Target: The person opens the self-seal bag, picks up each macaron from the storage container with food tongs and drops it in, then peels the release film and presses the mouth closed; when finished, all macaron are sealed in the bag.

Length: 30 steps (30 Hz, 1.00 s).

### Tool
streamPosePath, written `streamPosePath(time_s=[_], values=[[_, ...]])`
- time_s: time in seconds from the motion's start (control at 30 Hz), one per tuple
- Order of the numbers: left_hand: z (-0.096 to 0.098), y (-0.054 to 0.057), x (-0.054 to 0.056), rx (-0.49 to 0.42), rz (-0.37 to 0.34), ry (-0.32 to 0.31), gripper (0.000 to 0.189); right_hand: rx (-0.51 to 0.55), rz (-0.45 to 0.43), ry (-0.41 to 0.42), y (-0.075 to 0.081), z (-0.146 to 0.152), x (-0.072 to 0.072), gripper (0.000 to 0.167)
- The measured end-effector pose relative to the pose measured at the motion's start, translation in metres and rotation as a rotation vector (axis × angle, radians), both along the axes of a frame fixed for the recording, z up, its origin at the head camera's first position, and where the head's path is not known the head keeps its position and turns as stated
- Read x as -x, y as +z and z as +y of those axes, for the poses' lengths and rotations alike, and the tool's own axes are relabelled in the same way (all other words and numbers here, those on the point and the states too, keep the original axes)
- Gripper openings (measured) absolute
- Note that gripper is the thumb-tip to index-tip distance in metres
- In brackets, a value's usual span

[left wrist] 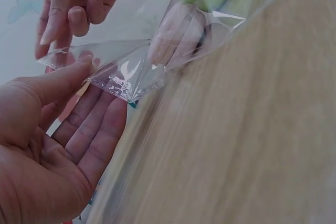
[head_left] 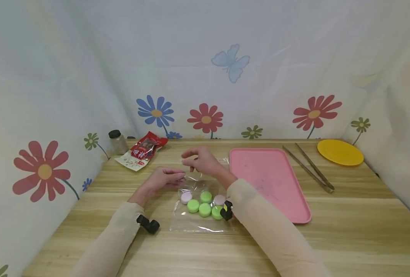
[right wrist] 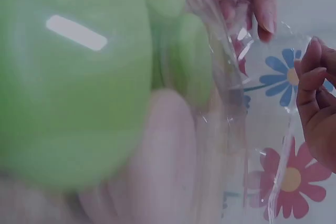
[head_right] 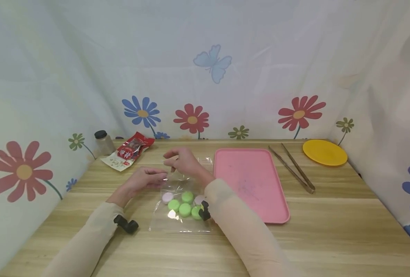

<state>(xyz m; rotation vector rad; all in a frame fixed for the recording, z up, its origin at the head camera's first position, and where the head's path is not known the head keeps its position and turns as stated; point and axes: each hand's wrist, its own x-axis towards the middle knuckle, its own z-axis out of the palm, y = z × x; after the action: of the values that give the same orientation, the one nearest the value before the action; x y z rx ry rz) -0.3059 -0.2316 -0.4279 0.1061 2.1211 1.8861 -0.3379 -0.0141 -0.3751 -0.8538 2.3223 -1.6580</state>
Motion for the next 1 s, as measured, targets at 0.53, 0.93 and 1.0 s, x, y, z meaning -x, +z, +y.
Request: streamPosePath(time_s=[0.53,0.93,1.0], values=[[0.0033,0.0046,-0.0013,0.033,0.010,-0.010,0.037,-0.133,0.075,0.005,0.0033,-0.0062,-0.0073,0.019],[0.0020,0.0049,-0.0017,0.064,0.011,-0.005,0.038,-0.112,0.079,-0.023,-0.0008,-0.0085,-0.0075,0.017],[0.0018,0.0050,-0.0017,0.071,0.014,-0.009,0.039,-0.103,0.083,-0.019,-0.0014,-0.0087,-0.0077,0.016]])
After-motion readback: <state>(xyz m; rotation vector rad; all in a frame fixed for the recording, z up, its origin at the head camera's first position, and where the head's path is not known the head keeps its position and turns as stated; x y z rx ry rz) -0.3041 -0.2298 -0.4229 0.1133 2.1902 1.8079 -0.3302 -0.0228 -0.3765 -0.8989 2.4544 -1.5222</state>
